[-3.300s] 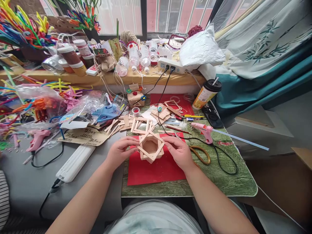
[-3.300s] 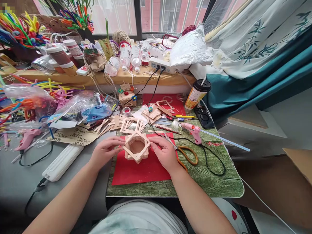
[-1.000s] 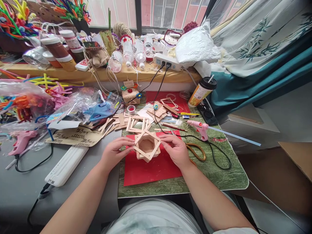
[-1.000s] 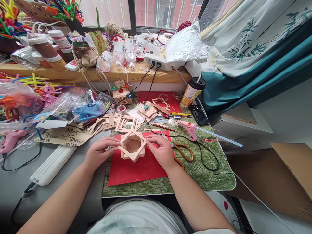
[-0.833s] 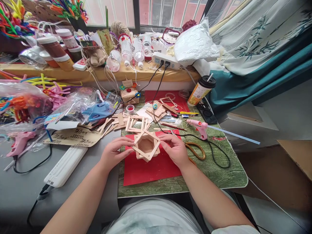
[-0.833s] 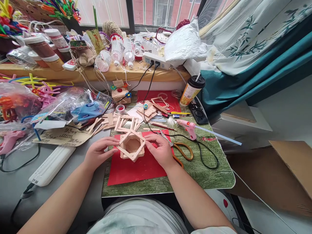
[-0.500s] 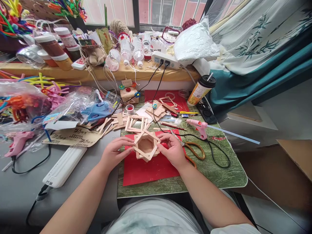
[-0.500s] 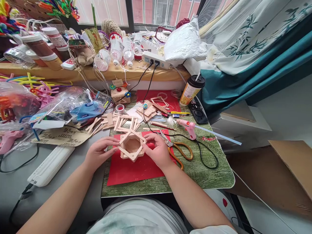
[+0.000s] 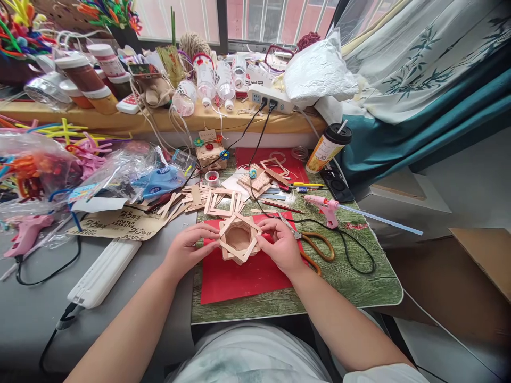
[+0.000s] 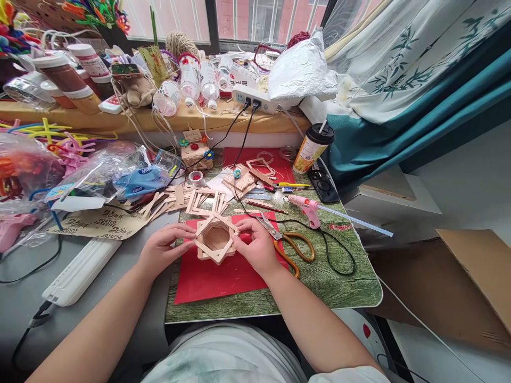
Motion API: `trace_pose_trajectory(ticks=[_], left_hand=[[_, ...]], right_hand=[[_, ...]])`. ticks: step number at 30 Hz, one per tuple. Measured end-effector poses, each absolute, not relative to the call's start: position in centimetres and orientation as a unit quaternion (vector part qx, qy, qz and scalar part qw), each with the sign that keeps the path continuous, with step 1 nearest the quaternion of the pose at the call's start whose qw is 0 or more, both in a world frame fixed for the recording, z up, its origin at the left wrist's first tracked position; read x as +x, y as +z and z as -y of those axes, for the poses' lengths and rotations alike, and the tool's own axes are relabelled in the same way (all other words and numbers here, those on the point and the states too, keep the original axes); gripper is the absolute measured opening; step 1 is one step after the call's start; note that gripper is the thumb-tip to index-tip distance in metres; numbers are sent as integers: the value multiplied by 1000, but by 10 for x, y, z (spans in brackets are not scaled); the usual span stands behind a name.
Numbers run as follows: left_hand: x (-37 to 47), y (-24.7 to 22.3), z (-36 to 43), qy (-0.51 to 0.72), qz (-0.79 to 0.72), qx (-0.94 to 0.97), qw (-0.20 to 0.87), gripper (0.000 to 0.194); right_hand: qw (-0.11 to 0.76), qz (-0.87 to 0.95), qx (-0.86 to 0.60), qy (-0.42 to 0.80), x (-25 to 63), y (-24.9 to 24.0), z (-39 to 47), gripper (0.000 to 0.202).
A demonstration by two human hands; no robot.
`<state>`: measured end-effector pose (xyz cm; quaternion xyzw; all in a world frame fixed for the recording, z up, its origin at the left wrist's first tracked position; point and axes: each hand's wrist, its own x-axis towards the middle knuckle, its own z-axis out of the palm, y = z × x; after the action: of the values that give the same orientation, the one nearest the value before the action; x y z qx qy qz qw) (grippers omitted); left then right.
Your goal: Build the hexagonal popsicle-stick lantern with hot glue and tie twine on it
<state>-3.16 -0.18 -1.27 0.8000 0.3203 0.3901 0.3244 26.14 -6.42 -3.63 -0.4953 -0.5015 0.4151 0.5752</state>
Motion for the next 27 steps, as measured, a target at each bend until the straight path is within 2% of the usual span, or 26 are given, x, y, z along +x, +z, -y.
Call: trace_pose_trajectory(ticks=[10, 15, 27], left_hand=[[-34, -13, 1, 397, -324, 799, 313, 12], [-39, -13, -1, 393, -311, 809, 308, 16], [-36, -17, -6, 407, -331, 774, 355, 14]], right_hand=[[580, 512, -499, 389, 266, -30, 66, 15], [536, 572, -470, 405, 284, -17, 64, 12], [530, 564, -477, 416, 296, -25, 53, 11]])
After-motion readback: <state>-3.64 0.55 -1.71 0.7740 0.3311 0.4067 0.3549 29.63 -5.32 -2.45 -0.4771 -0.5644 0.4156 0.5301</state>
